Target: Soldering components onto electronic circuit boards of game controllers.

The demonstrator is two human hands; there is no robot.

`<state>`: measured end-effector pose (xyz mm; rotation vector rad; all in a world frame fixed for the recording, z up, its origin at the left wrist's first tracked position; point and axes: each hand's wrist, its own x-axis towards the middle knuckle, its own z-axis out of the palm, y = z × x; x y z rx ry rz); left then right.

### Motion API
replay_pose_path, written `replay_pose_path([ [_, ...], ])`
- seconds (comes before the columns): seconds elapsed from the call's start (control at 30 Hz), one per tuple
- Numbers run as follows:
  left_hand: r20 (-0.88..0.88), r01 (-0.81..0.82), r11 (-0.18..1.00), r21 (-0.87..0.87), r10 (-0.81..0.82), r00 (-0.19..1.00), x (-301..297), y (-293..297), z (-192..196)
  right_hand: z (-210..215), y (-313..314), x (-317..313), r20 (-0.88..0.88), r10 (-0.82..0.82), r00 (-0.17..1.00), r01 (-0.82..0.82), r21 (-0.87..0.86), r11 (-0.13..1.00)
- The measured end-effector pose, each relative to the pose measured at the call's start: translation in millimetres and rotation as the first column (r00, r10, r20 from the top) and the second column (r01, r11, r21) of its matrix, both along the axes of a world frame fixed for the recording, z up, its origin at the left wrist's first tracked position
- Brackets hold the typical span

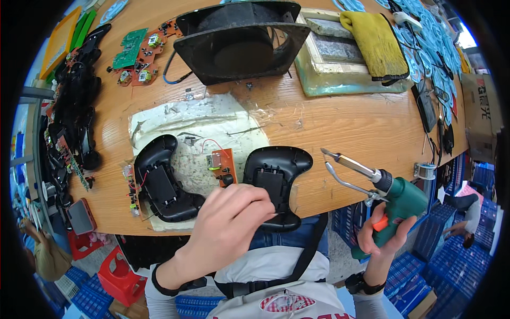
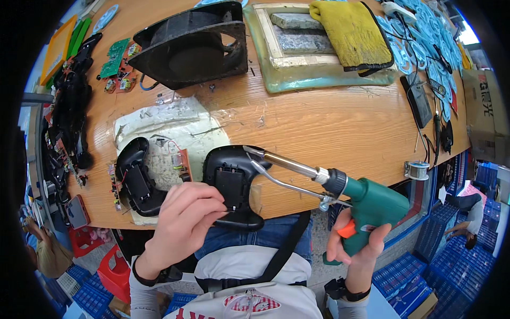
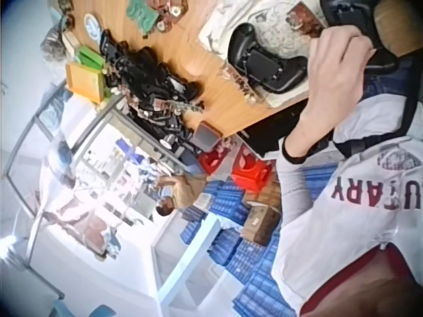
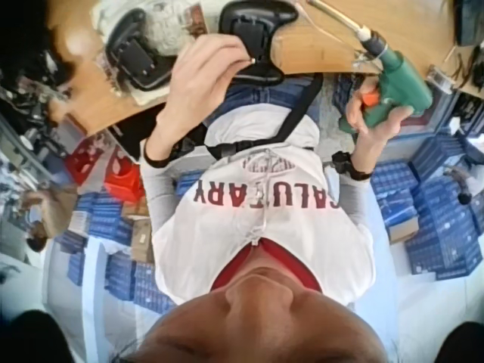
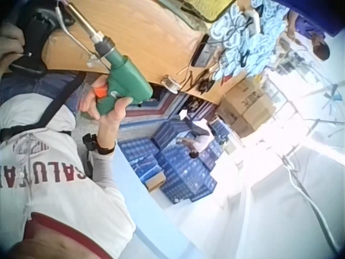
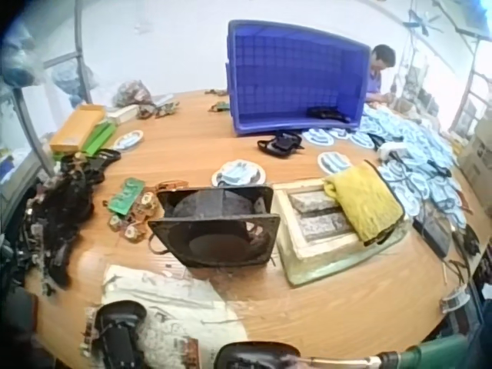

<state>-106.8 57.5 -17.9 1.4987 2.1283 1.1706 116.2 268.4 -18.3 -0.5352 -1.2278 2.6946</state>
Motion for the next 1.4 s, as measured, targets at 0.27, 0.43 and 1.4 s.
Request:
replay_pose_path([
  [0.27,-0.197,0.27,0.926,-0.265,-0.326,0.925,-1.3,-19.7,10.1,-5.7,-3.2,0.2,0.034,0.001,0.999,-0.001,0.015,1.0],
  [0.43,-0.207,0.272,0.938,-0.215,-0.316,0.926,1.6,-15.2,-0.7,-8.2,-3.1,-2.6,0.033,0.029,0.999,-0.03,0.01,1.0],
  [1.4,-0.237,-0.15,0.985,-0.087,0.126,0.963,19.7,13.4,-14.4,66.7,3.4,1.1,0.469,0.01,0.883,-0.336,0.619,0.71],
])
